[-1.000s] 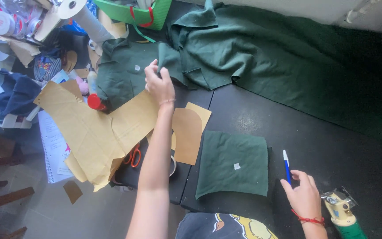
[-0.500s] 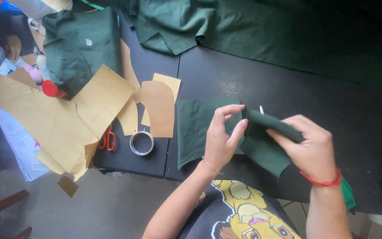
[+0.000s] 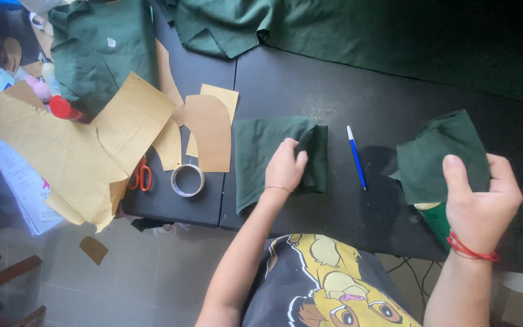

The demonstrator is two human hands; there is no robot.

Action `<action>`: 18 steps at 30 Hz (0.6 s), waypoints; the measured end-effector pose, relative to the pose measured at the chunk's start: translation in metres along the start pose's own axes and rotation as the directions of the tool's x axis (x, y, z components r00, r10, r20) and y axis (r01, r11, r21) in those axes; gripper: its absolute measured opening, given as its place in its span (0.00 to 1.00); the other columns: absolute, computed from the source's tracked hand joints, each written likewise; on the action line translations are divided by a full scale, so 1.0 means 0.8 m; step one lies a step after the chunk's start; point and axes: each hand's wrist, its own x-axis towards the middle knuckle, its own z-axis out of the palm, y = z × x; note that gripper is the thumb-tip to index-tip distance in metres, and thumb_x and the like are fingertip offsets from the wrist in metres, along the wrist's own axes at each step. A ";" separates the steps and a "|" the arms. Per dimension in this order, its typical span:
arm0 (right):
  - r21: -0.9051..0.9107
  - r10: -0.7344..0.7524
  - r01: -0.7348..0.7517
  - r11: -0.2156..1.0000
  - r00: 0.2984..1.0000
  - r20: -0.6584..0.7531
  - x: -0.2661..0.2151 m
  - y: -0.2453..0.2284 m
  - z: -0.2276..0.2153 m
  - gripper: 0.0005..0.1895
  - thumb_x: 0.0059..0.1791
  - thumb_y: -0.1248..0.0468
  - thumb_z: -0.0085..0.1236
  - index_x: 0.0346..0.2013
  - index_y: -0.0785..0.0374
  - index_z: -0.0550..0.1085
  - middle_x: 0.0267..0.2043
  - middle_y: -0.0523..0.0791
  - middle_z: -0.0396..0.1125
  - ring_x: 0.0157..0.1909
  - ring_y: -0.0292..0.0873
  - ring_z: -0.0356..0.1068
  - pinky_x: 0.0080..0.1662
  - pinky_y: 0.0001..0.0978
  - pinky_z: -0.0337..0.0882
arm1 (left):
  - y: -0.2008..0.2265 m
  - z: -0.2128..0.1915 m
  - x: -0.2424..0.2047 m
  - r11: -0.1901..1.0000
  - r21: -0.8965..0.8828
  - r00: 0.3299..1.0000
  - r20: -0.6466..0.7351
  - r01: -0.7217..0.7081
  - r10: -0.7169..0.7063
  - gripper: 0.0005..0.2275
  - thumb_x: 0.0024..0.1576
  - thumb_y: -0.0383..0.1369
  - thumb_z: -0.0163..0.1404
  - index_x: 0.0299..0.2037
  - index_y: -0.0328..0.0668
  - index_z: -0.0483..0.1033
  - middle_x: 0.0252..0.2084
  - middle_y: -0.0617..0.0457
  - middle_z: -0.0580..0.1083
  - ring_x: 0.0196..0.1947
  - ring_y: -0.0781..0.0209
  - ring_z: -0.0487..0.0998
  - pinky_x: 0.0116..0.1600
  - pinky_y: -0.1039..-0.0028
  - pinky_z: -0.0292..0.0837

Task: The person uses a green electric rotary cutter to cut a large piece of dark green fabric on a black table. They then place a cardboard pattern on the fabric, secure it with pins, and continue cutting along the pattern's outline.

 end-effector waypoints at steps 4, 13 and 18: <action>0.202 0.072 -0.117 0.972 0.973 0.218 -0.009 -0.075 0.032 0.10 0.46 0.66 0.55 0.37 0.66 0.65 0.34 0.44 0.63 0.35 0.35 0.60 0.38 0.25 0.62 | -0.055 -0.088 -0.034 0.494 -0.863 0.986 0.025 0.103 -0.163 0.13 0.47 0.34 0.41 0.41 0.39 0.63 0.36 0.50 0.66 0.35 0.62 0.66 0.40 0.76 0.62; 0.477 0.254 -0.696 0.537 0.672 0.696 -0.054 -0.097 0.149 0.12 0.43 0.68 0.50 0.39 0.63 0.62 0.30 0.46 0.64 0.30 0.37 0.67 0.32 0.32 0.72 | -0.116 -0.185 -0.073 -0.319 -0.921 0.786 0.024 -0.223 -0.618 0.15 0.42 0.26 0.43 0.40 0.37 0.72 0.38 0.36 0.71 0.32 0.48 0.76 0.38 0.67 0.74; 0.223 0.352 -0.735 0.641 0.540 0.765 -0.056 -0.041 0.151 0.26 0.42 0.72 0.46 0.53 0.67 0.54 0.49 0.56 0.59 0.46 0.46 0.64 0.43 0.35 0.67 | -0.127 -0.103 -0.069 0.090 -0.991 0.760 -0.130 -0.094 -0.637 0.22 0.49 0.27 0.46 0.56 0.43 0.60 0.53 0.46 0.63 0.46 0.63 0.67 0.52 0.71 0.64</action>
